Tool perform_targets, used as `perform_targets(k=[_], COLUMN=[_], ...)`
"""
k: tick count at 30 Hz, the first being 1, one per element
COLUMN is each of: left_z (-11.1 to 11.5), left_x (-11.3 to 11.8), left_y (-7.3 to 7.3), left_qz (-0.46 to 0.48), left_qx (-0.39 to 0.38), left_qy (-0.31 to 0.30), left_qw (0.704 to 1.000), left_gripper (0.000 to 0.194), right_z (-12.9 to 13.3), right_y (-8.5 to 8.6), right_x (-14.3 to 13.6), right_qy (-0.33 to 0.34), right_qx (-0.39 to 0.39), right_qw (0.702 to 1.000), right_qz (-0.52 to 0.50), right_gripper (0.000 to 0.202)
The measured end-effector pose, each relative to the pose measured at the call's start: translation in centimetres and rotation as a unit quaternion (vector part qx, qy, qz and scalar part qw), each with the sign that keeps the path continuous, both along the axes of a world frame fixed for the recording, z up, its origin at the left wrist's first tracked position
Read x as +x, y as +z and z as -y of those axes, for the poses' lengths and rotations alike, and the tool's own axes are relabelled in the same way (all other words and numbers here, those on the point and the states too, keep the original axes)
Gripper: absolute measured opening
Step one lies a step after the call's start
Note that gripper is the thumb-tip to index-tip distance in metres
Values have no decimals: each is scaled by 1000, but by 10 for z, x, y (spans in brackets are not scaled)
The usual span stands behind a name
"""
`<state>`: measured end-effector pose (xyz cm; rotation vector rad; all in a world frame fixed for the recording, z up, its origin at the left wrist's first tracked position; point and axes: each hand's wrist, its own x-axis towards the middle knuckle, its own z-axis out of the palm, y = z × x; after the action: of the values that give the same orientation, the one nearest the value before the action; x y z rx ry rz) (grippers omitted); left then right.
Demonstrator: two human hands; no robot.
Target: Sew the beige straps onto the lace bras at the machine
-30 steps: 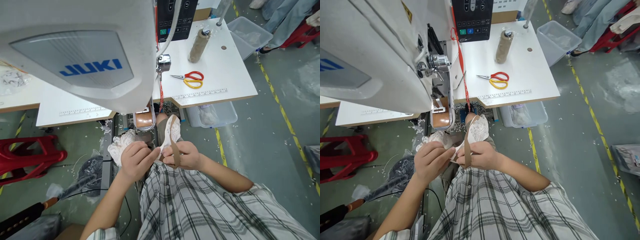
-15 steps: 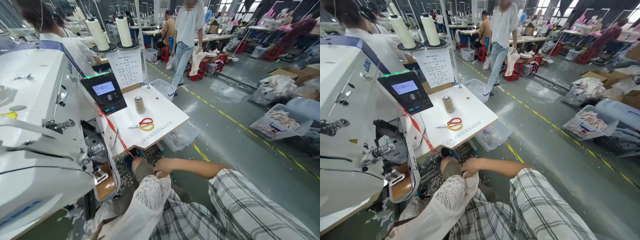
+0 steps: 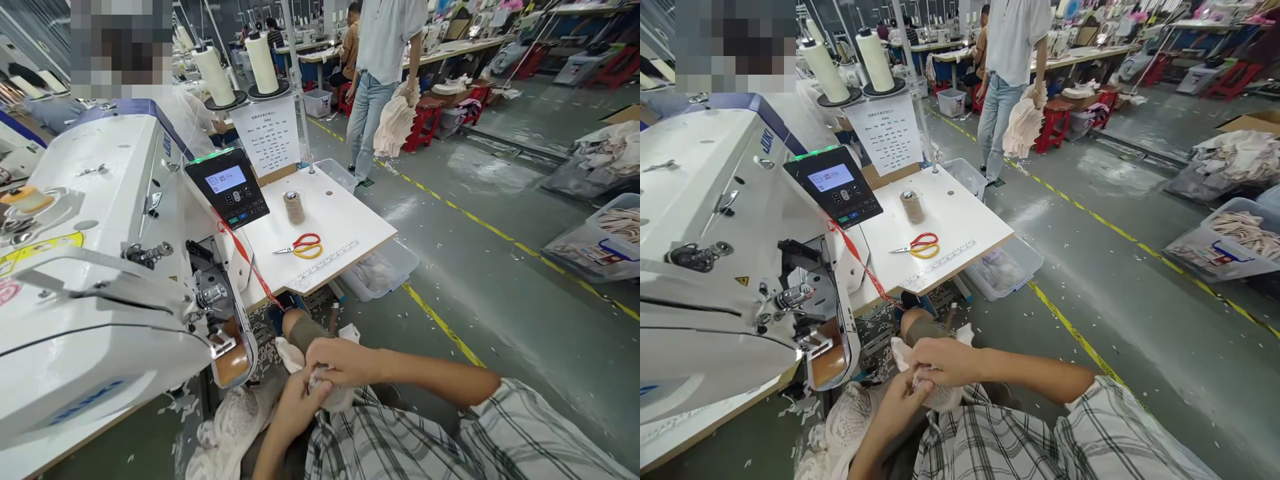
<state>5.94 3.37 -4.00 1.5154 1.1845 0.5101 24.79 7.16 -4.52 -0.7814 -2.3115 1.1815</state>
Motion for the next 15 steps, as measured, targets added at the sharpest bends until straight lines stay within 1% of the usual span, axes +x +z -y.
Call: perform_targets(k=[1, 2, 3, 4, 5, 6, 7, 8, 9, 11, 13, 15], left_z=[3, 7, 10, 13, 15, 17, 18, 19, 19, 20, 21, 20], left_x=[6, 7, 5, 1, -4, -9, -13, -16, -17, -19, -25, -39], left_y=[-1, -2, -3, -5, -7, -11, -15, -19, -24, -33, -40, -41], left_qz=[36, 66, 95, 123, 148, 167, 182, 194, 206, 235, 254, 255], left_qx=[-52, -96, -136, -176, -217, -257, -291, -316, -329, -324, -303, -271], left_qy=[-9, 9, 46, 94, 149, 205, 254, 292, 320, 360, 399, 447], left_qw=[998, 993, 985, 972, 953, 929, 904, 882, 864, 843, 827, 813], left_gripper=[55, 56, 56, 54, 52, 51, 52, 52, 50, 44, 41, 41], right_z=[2, 4, 5, 8, 10, 13, 17, 21, 25, 31, 37, 41], right_y=[-1, -2, -3, -4, -5, -6, -6, -5, -5, -3, -1, 1], right_x=[-1, 0, 1, 4, 6, 7, 7, 6, 4, -3, -9, -11], right_qy=[-35, -73, -100, -110, -101, -80, -55, -38, -32, -34, -29, -15], right_qx=[-9, -36, -80, -128, -168, -188, -187, -171, -152, -135, -126, -99], right_qw=[999, 996, 992, 985, 979, 975, 974, 976, 979, 983, 985, 988], right_qz=[-21, -23, -8, 19, 54, 88, 116, 131, 135, 122, 114, 120], right_gripper=[23, 34, 43, 46, 42, 34, 29, 31, 34, 38, 39, 34])
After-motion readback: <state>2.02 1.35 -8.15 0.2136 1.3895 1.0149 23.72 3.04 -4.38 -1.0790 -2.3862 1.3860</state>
